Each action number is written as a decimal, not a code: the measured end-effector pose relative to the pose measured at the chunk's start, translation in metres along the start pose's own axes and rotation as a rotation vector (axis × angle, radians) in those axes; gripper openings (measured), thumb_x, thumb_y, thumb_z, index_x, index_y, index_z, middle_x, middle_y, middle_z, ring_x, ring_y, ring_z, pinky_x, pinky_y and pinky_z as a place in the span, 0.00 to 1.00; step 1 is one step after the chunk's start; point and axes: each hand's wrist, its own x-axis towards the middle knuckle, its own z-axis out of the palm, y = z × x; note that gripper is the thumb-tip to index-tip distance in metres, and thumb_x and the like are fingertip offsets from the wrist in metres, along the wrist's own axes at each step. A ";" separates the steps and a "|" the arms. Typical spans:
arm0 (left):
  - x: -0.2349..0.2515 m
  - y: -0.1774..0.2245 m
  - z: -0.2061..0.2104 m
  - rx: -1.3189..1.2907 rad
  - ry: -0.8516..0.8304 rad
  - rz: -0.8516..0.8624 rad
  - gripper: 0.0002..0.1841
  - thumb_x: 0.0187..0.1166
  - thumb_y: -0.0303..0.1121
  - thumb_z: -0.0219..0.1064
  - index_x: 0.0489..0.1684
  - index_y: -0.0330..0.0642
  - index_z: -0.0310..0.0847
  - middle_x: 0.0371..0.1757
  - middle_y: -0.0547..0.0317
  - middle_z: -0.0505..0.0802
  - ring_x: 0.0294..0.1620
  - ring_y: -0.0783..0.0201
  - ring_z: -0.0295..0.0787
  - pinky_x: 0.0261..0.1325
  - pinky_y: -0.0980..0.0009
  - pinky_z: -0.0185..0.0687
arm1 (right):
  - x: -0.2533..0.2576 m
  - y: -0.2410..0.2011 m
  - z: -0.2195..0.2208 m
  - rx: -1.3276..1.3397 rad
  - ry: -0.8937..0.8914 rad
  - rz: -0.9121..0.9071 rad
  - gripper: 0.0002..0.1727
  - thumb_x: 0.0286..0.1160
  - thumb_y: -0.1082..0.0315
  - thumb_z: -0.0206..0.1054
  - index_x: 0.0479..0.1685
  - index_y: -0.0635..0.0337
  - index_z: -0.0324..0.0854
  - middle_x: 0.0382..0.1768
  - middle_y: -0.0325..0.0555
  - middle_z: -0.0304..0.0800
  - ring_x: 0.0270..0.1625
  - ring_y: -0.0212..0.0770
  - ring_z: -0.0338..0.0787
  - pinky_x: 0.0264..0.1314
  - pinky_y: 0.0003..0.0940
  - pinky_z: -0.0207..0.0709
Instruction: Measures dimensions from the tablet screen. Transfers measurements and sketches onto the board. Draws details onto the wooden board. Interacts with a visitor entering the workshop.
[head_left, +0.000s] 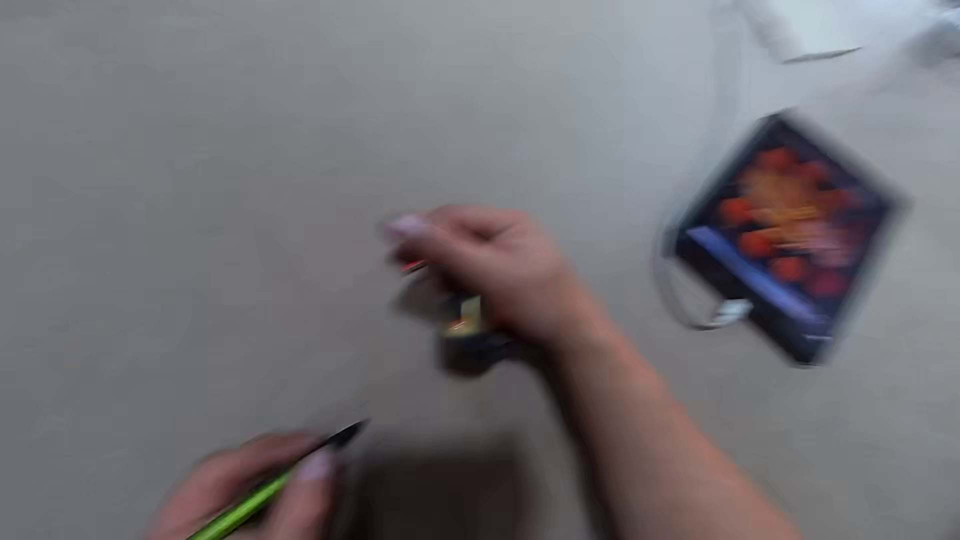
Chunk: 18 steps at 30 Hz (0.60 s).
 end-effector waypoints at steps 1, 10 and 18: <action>0.000 -0.001 0.002 0.053 0.036 -0.009 0.05 0.81 0.39 0.72 0.47 0.55 0.88 0.40 0.73 0.94 0.34 0.76 0.91 0.35 0.78 0.89 | 0.002 0.002 0.000 -0.018 0.000 -0.023 0.17 0.91 0.62 0.60 0.42 0.66 0.90 0.30 0.42 0.91 0.25 0.30 0.84 0.25 0.25 0.80; -0.002 -0.001 0.003 -0.021 0.061 -0.018 0.05 0.72 0.37 0.76 0.38 0.51 0.90 0.34 0.64 0.95 0.27 0.69 0.90 0.26 0.77 0.88 | 0.005 0.012 0.002 -0.090 0.050 -0.149 0.19 0.92 0.58 0.58 0.35 0.57 0.90 0.29 0.37 0.92 0.27 0.32 0.89 0.29 0.28 0.87; -0.002 -0.002 0.003 0.014 0.002 0.007 0.04 0.71 0.34 0.76 0.37 0.50 0.90 0.34 0.66 0.95 0.30 0.70 0.92 0.30 0.77 0.89 | 0.006 0.013 0.002 -0.076 0.061 -0.148 0.19 0.92 0.59 0.58 0.34 0.57 0.90 0.28 0.36 0.92 0.27 0.31 0.89 0.30 0.27 0.87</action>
